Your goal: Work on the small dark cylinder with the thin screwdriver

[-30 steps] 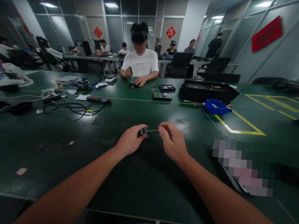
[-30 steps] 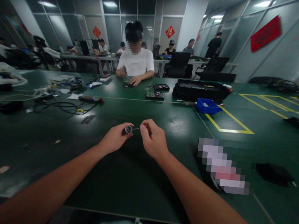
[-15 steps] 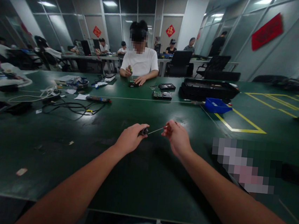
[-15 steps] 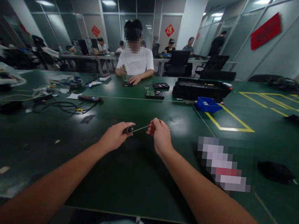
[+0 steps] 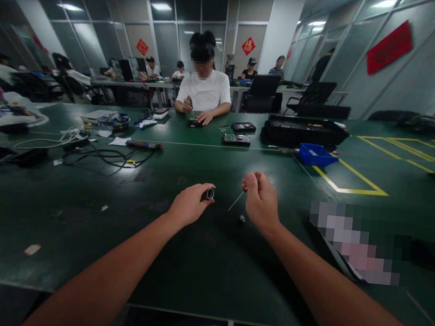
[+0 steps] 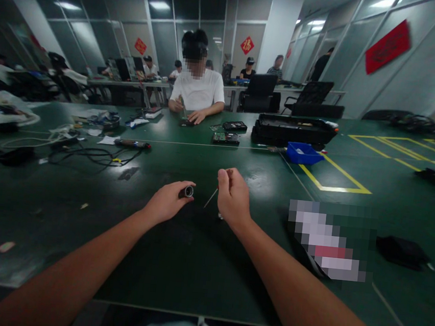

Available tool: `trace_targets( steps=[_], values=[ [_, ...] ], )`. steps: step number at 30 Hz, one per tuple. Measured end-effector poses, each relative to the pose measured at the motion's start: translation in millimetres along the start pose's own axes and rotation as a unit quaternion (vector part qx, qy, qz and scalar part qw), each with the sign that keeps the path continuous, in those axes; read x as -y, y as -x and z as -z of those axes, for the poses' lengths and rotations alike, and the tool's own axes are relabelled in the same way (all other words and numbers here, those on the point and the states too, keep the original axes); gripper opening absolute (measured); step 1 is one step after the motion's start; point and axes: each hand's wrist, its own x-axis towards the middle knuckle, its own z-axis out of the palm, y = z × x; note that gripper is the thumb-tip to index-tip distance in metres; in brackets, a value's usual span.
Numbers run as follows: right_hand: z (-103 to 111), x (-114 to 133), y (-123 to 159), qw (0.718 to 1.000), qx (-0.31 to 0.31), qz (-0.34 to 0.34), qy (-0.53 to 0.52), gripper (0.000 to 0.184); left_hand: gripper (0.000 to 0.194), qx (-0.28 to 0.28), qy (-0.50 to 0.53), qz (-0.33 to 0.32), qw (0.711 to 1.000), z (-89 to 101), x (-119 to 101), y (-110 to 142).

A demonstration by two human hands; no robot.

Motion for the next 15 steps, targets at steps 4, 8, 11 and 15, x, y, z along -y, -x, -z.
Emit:
trace_targets(
  steps=[4, 8, 11, 15],
  values=[
    [1.8, 3.0, -3.1, 0.992, 0.082, 0.029, 0.094, 0.018, 0.042, 0.007, -0.003, -0.001, 1.0, -1.9, 0.9, 0.3],
    [7.4, -3.5, -8.9, 0.943, 0.173, 0.01, 0.285, 0.015, 0.041, 0.011, -0.011, 0.001, 1.0, -3.4, 2.0, 0.4],
    [14.2, -15.8, -10.5, 0.889, 0.241, -0.016, 0.388, 0.017, 0.04, 0.02, -0.009, 0.001, 1.0, -3.0, 2.2, 0.8],
    [18.9, -30.7, -5.4, 0.864, 0.301, -0.027, 0.403, 0.031, 0.038, 0.022, -0.006, 0.003, 1.0, -2.6, 2.4, 1.3]
  ],
)
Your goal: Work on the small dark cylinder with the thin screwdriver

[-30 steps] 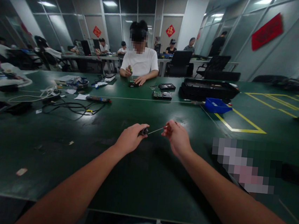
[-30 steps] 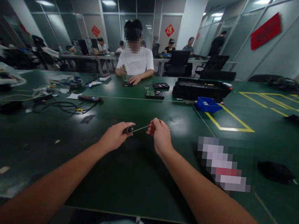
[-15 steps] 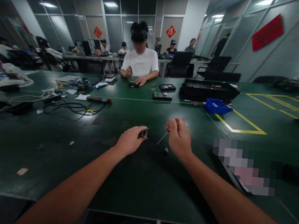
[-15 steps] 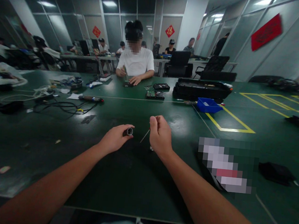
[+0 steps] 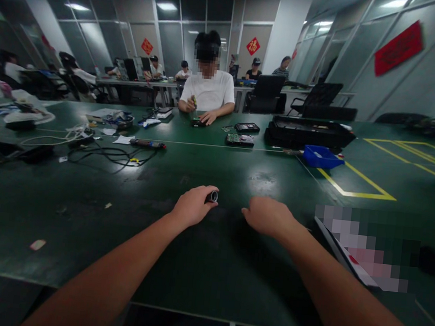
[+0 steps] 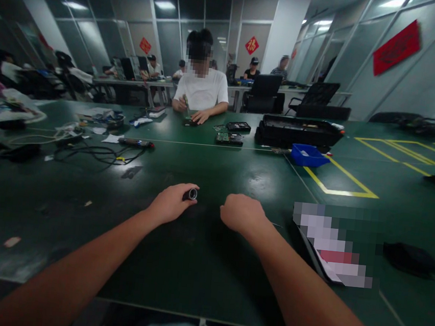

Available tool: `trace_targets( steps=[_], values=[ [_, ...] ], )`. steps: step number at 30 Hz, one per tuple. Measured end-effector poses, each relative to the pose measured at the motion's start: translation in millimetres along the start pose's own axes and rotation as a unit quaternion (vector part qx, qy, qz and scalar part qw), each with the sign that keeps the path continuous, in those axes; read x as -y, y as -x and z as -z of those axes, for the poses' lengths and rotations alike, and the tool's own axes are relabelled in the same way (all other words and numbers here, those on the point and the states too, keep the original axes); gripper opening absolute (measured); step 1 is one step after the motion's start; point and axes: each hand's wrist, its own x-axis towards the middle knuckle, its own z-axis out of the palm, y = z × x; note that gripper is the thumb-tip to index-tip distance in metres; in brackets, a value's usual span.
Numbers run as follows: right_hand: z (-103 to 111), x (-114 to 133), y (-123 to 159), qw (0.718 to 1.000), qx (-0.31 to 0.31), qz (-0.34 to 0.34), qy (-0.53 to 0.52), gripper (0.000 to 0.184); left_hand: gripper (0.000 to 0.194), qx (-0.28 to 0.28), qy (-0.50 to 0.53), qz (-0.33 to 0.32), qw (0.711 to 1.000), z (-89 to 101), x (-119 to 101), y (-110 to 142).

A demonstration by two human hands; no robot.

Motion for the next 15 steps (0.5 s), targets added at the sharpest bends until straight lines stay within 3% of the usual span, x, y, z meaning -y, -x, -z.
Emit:
trace_targets(
  steps=[6, 9, 13, 15],
  values=[
    [-6.0, 4.6, 3.8, 0.997, 0.025, 0.053, -0.058, 0.012, 0.038, 0.002, 0.004, -0.008, 1.0, -1.0, 0.1, 0.1],
    [-1.8, 15.4, 6.0, 0.995, 0.006, 0.067, -0.078, 0.011, 0.038, 0.01, 0.018, -0.01, 1.0, -1.8, -1.2, 0.2],
    [7.5, 34.9, 10.4, 0.992, 0.026, 0.062, -0.108, 0.011, 0.044, 0.006, 0.047, -0.008, 0.999, -3.1, -2.1, 0.1],
    [11.0, 42.6, 12.3, 0.986, 0.002, 0.08, -0.145, 0.013, 0.047, 0.002, 0.069, -0.01, 0.998, -3.7, -2.5, -0.2]
  ],
)
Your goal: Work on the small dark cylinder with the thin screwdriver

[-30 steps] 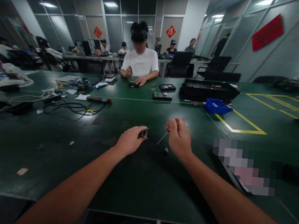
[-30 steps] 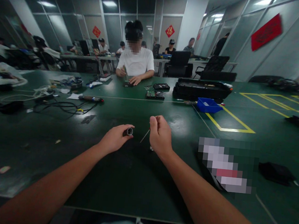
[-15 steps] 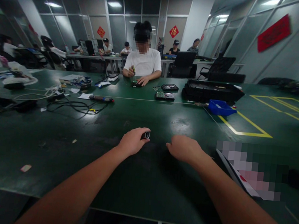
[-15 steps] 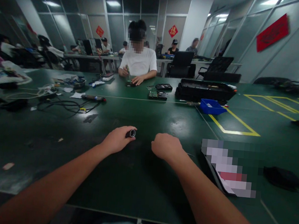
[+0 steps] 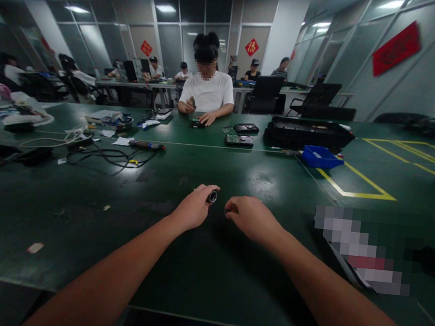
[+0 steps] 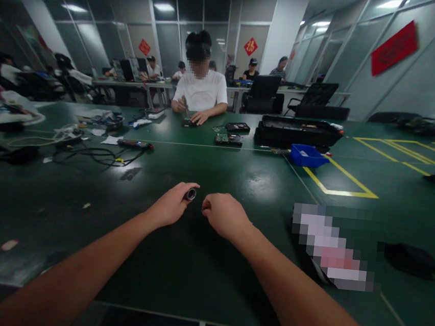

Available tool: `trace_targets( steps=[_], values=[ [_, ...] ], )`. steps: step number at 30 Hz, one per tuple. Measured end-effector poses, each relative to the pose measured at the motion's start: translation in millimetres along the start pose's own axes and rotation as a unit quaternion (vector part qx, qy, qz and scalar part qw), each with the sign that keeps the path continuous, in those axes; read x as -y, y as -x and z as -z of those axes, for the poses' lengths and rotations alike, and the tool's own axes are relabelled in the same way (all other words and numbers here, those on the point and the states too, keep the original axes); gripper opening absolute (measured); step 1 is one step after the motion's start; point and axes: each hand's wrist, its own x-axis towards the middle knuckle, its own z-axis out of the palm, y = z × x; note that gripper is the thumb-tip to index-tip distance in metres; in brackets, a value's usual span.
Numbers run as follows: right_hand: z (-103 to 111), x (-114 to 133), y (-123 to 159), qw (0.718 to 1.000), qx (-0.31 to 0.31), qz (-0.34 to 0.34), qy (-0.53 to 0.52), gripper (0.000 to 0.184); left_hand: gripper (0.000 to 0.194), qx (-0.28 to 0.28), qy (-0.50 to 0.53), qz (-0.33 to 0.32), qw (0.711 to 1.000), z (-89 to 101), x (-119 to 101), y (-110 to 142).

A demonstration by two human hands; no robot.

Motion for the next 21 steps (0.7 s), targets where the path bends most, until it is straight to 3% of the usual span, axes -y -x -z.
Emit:
trace_targets(
  steps=[3, 8, 12, 17, 21],
  values=[
    [0.3, 6.2, 0.1, 0.998, -0.042, 0.025, -0.03, 0.012, 0.047, -0.006, 0.045, -0.007, 0.999, -0.7, -2.5, -0.3],
    [-0.2, 5.7, -0.9, 0.988, -0.125, 0.071, -0.056, 0.016, 0.029, -0.008, 0.101, -0.018, 0.995, 0.0, -9.5, 0.4],
    [-1.9, 3.0, -1.0, 0.982, -0.151, 0.089, -0.069, 0.02, 0.02, -0.021, 0.104, -0.061, 0.992, 1.2, -11.4, 0.2],
    [-6.3, 3.0, -1.4, 0.977, -0.162, 0.11, -0.084, 0.017, 0.026, -0.02, 0.118, -0.118, 0.986, 0.1, -10.7, -0.5],
    [-4.8, 5.5, -1.4, 0.976, -0.188, 0.078, -0.079, 0.018, 0.032, -0.016, 0.121, -0.12, 0.985, -1.4, -9.5, -0.7]
  ],
)
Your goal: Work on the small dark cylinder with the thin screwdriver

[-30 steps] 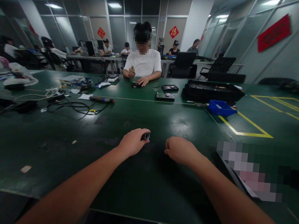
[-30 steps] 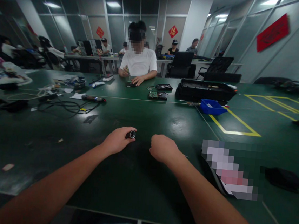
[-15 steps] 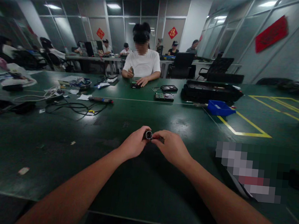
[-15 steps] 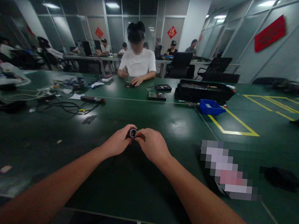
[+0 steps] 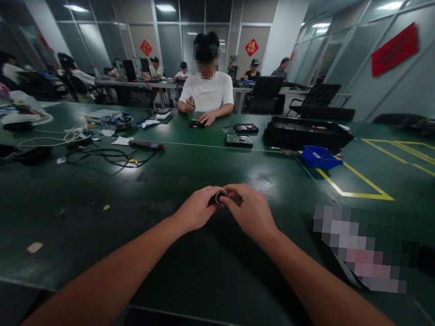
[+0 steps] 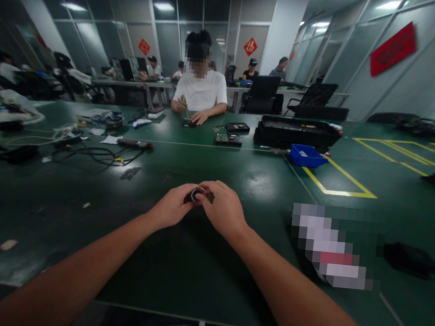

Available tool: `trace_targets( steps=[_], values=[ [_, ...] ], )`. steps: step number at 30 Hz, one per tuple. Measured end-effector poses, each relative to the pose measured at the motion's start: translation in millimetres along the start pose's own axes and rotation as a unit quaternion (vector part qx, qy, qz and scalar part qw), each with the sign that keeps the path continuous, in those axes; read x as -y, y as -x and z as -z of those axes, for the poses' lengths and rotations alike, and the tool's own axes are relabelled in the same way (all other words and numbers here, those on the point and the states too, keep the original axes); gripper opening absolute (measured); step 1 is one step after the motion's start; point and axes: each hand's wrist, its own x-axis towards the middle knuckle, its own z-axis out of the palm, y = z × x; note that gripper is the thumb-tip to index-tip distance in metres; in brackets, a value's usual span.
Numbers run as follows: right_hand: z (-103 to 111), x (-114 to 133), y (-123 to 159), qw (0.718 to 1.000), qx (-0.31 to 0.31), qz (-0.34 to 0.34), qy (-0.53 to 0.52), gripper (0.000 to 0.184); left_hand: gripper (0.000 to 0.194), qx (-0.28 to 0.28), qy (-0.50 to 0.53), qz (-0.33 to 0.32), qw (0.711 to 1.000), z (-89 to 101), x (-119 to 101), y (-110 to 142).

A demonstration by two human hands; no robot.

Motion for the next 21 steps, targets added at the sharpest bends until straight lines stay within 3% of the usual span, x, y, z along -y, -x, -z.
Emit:
trace_targets(
  steps=[14, 21],
  values=[
    [-1.0, -4.3, -0.6, 0.999, 0.012, -0.045, 0.013, 0.013, 0.027, 0.017, -0.039, -0.006, 0.999, 2.3, -5.9, -0.1],
    [0.1, -0.1, 0.9, 0.997, -0.015, -0.074, -0.001, 0.023, 0.028, -0.002, -0.033, 0.0, 0.999, 1.7, -3.4, 0.7]
  ],
)
